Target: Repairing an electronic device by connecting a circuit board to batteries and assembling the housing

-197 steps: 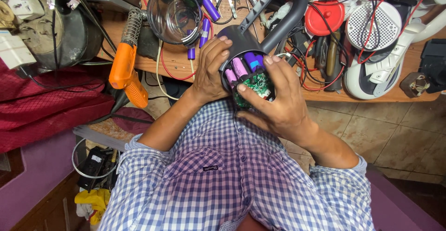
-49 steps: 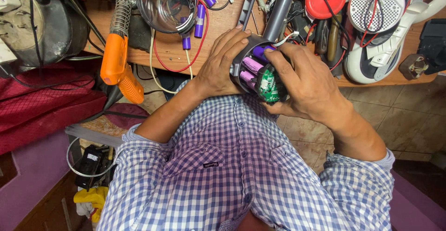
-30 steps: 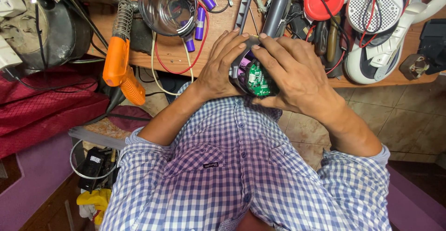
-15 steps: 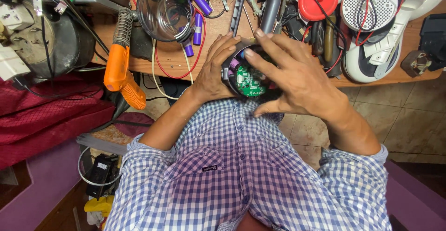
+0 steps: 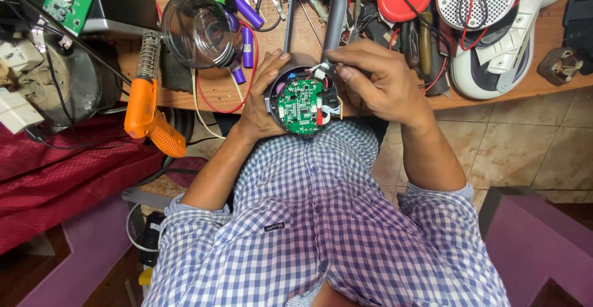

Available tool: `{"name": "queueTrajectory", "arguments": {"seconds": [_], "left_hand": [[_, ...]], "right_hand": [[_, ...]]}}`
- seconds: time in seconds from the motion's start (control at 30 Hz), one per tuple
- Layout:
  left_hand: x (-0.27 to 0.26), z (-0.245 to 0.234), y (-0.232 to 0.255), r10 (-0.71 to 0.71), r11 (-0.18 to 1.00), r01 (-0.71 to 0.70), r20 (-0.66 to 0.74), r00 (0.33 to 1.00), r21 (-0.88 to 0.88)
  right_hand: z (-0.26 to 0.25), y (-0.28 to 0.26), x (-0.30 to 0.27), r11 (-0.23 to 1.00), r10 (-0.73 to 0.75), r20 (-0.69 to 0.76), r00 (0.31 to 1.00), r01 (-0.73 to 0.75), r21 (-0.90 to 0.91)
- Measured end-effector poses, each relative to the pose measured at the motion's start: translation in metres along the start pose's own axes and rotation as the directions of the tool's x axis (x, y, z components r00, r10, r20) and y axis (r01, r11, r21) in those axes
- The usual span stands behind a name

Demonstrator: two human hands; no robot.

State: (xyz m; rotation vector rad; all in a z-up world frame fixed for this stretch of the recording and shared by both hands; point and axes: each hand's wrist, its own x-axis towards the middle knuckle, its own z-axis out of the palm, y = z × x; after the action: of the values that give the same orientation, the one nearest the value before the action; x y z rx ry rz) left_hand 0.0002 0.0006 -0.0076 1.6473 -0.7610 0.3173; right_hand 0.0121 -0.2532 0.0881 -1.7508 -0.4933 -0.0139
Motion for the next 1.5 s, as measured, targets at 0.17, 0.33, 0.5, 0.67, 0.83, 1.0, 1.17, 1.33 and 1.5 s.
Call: {"name": "queueTrajectory", "arguments": {"seconds": [0.17, 0.33, 0.5, 0.67, 0.83, 1.0, 1.17, 1.33, 1.5], "left_hand": [[-0.007, -0.001, -0.001, 0.022, 1.0, -0.022, 0.002, 1.0, 0.008], [-0.011, -0.008, -0.001, 0.019, 0.999, -0.019, -0.001, 1.0, 0.026], [-0.016, -0.027, -0.002, -0.112, 0.993, 0.109, 0.095, 0.989, 0.041], [0.002, -0.037, 0.009, -0.279, 0.95, 0.298, 0.171, 0.945, -0.097], [0.013, -0.042, 0.026, -0.32, 0.935, 0.343, 0.206, 0.925, -0.087], [0.03, -0.037, 0.046, -0.305, 0.952, 0.306, 0.114, 0.945, 0.009], [0.024, -0.033, 0.041, -0.314, 0.949, 0.313, 0.039, 0.949, 0.022], [0.023, -0.03, 0.04, -0.306, 0.951, 0.305, 0.021, 0.952, 0.041], [0.016, -0.026, 0.04, -0.277, 0.96, 0.275, 0.018, 0.961, 0.058]], "right_hand": [[0.002, -0.013, 0.014, 0.999, -0.03, 0.096, 0.995, 0.033, -0.024], [0.005, -0.01, 0.014, 0.996, -0.052, 0.111, 0.992, 0.06, -0.068], [0.006, -0.011, 0.014, 1.0, 0.0, 0.102, 0.995, 0.001, -0.007], [0.007, -0.009, 0.011, 0.996, 0.037, 0.114, 0.993, -0.046, 0.075], [0.015, 0.0, 0.004, 0.994, 0.022, 0.064, 0.998, -0.028, 0.108], [0.021, -0.011, 0.004, 0.983, -0.107, 0.051, 0.993, 0.113, -0.143], [0.027, -0.002, -0.002, 0.88, -0.214, 0.038, 0.976, 0.209, -0.427], [0.032, 0.0, -0.005, 0.821, -0.337, 0.068, 0.939, 0.328, -0.467], [0.031, 0.009, -0.015, 0.877, -0.364, 0.028, 0.931, 0.352, -0.328]]}}
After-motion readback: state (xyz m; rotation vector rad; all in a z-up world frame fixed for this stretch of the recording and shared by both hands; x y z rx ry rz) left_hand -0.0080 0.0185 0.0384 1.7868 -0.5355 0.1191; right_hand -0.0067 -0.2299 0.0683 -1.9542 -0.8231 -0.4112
